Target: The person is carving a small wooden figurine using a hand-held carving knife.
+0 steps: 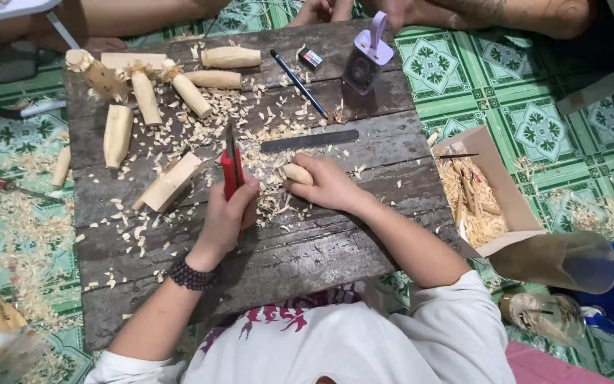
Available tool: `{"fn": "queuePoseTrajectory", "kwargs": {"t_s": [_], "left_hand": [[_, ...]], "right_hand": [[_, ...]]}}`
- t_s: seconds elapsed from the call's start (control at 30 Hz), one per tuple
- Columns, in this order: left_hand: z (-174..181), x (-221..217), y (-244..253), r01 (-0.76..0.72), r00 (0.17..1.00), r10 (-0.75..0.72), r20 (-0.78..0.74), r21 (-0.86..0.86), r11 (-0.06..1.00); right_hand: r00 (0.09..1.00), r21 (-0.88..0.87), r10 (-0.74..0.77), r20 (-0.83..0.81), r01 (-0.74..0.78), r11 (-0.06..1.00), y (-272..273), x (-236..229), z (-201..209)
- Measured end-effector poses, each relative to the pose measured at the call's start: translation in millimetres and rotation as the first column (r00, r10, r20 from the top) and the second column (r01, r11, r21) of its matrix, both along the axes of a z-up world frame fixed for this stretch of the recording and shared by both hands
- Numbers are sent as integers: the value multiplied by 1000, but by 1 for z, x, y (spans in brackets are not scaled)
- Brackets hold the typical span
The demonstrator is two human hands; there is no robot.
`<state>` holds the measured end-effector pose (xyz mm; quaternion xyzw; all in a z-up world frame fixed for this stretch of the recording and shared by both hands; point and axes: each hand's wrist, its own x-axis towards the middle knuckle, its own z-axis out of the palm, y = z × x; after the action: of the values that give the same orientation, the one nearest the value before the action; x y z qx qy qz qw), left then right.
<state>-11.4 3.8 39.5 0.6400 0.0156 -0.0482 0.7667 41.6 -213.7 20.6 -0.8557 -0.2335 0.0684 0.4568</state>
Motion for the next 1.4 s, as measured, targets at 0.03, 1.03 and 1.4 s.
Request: {"fn": "queuePoseTrajectory", "kwargs": {"t_s": [0.03, 1.03, 1.4], "left_hand": [[-2, 1, 0, 24, 999, -27, -47, -72, 997], [25, 5, 17, 299, 943, -281, -179, 81, 951], [32, 5, 18, 222, 971, -211, -116, 91, 971]], "right_hand": [[1000, -13, -5, -16, 5, 1000, 0, 0, 1], [996, -98, 81, 29, -78, 992, -4, 0, 0], [996, -134, 83, 45, -76, 988, -3, 0, -4]]}}
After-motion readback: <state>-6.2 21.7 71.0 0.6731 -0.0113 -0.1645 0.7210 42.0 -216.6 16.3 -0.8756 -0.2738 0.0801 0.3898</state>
